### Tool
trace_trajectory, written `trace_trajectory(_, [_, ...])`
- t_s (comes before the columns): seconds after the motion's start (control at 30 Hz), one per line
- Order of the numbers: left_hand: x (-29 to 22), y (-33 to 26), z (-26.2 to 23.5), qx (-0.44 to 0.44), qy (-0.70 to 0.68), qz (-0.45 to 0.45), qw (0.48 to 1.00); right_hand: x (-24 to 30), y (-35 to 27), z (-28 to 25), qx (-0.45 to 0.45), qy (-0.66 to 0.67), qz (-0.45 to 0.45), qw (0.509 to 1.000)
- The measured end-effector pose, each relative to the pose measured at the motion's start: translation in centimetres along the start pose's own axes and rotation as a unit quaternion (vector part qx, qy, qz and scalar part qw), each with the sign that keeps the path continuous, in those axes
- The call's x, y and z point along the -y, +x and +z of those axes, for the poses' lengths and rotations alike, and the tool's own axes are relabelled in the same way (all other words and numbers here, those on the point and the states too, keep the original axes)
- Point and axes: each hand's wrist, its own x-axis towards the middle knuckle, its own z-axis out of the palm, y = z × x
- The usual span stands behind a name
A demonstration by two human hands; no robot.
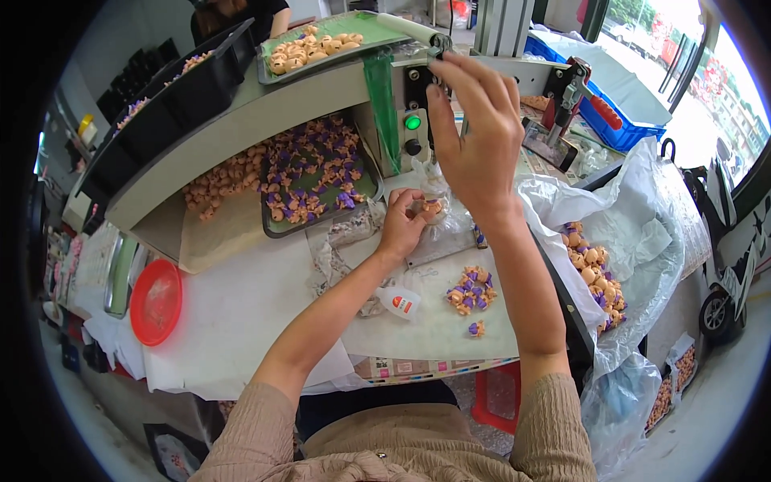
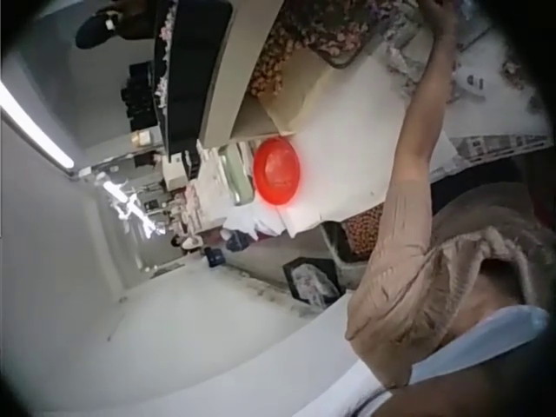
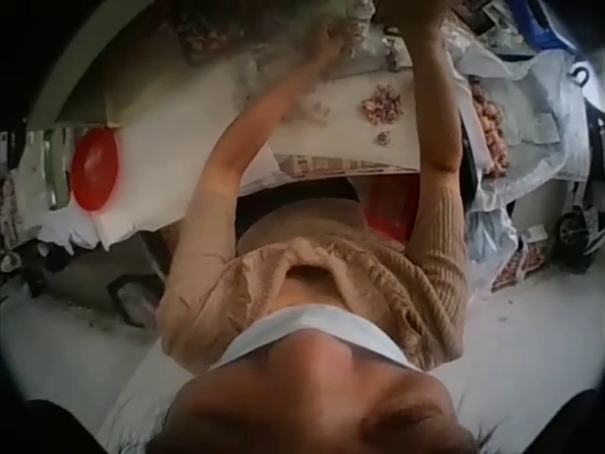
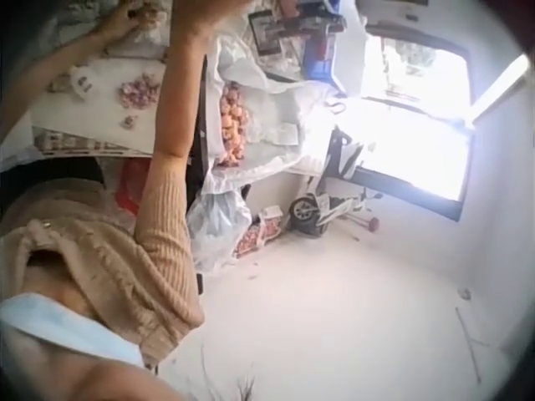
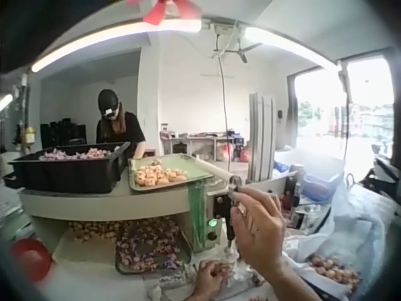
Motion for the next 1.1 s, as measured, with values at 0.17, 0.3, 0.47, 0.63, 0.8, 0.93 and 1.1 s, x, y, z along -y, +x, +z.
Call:
trace_trajectory(0.17, [0.6,0.9,-0.3,0.058,0.023,-0.027,0.998,-0.8,2.7,0.3,-0.009,0.000,0.047,0.999])
trace_trajectory(0.3, [0.9,1.0,0.0,0.048,-0.025,-0.059,0.997,-3.1,5.2,1.5,0.075,-0.036,0.124,0.989])
trace_trajectory(0.47, [0.7,1.0,0.3,0.049,0.009,-0.051,0.997,-4.1,7.2,2.4,0.205,0.117,0.272,0.933])
trace_trajectory(0.63, [1.1,1.1,0.7,0.056,0.019,-0.047,0.997,1.2,10.4,-2.0,0.056,0.210,0.282,0.934])
trace_trajectory(0.8, [0.1,0.9,0.1,0.034,-0.030,-0.075,0.996,0.6,8.0,-4.9,0.071,0.355,0.193,0.912])
trace_trajectory(0.93, [-1.8,0.0,-0.1,0.033,-0.057,-0.134,0.989,0.1,-0.4,-5.5,0.030,0.351,0.074,0.933])
trace_trajectory(1.1, [-4.6,-2.4,-3.5,0.006,-0.119,-0.193,0.974,1.8,-5.3,-5.5,-0.033,0.251,0.099,0.962])
